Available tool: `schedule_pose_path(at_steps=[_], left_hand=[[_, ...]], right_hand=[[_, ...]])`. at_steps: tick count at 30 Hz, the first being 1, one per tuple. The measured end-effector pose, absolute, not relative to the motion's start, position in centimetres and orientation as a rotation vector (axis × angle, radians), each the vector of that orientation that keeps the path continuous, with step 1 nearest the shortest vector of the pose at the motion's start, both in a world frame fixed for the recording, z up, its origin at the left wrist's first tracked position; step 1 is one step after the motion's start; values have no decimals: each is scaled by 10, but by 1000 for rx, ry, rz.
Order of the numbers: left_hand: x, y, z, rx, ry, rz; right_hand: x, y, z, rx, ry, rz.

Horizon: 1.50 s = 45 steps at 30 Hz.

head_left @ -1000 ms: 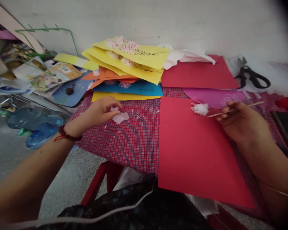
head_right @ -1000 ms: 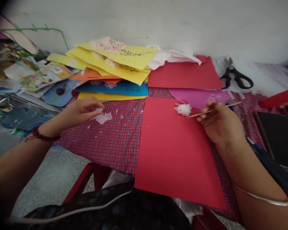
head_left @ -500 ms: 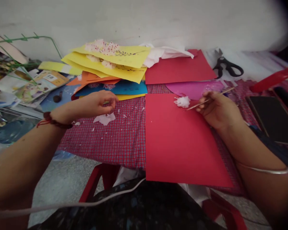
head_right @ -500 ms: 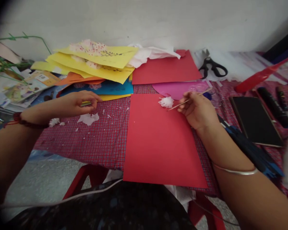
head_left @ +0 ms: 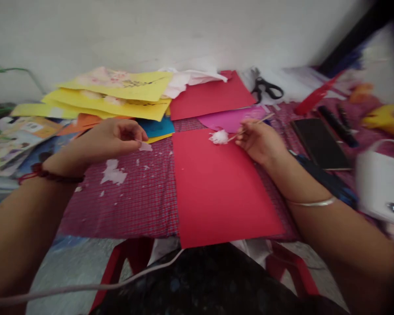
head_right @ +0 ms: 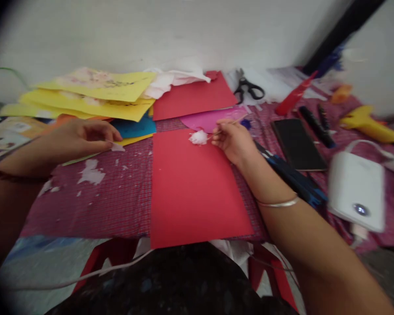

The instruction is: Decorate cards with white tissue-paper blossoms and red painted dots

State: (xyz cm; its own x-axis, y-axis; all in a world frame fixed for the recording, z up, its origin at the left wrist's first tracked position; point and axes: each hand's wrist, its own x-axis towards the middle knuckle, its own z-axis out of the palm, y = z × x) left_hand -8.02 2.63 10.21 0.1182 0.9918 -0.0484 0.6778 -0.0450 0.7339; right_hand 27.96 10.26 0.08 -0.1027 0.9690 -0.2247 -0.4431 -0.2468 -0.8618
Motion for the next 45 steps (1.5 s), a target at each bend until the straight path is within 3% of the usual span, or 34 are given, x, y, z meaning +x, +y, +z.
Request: schedule_pose_path(at_steps=[6, 10, 17, 32, 45], left_hand=[[17, 75, 74, 1831, 1332, 700], [52, 99, 39, 1493, 1193, 857], [41, 107, 11, 1171, 1101, 931], [40, 107, 10, 1677, 1034, 668], [69, 111, -4, 1804, 1285, 814]], right_hand=[[275, 95, 4, -991, -786, 1601], [276, 98, -5, -948, -865, 1605], [275, 98, -13, -879, -978, 1602], [269, 96, -17, -876, -941, 1469], [267, 89, -3, -856, -932, 1359]])
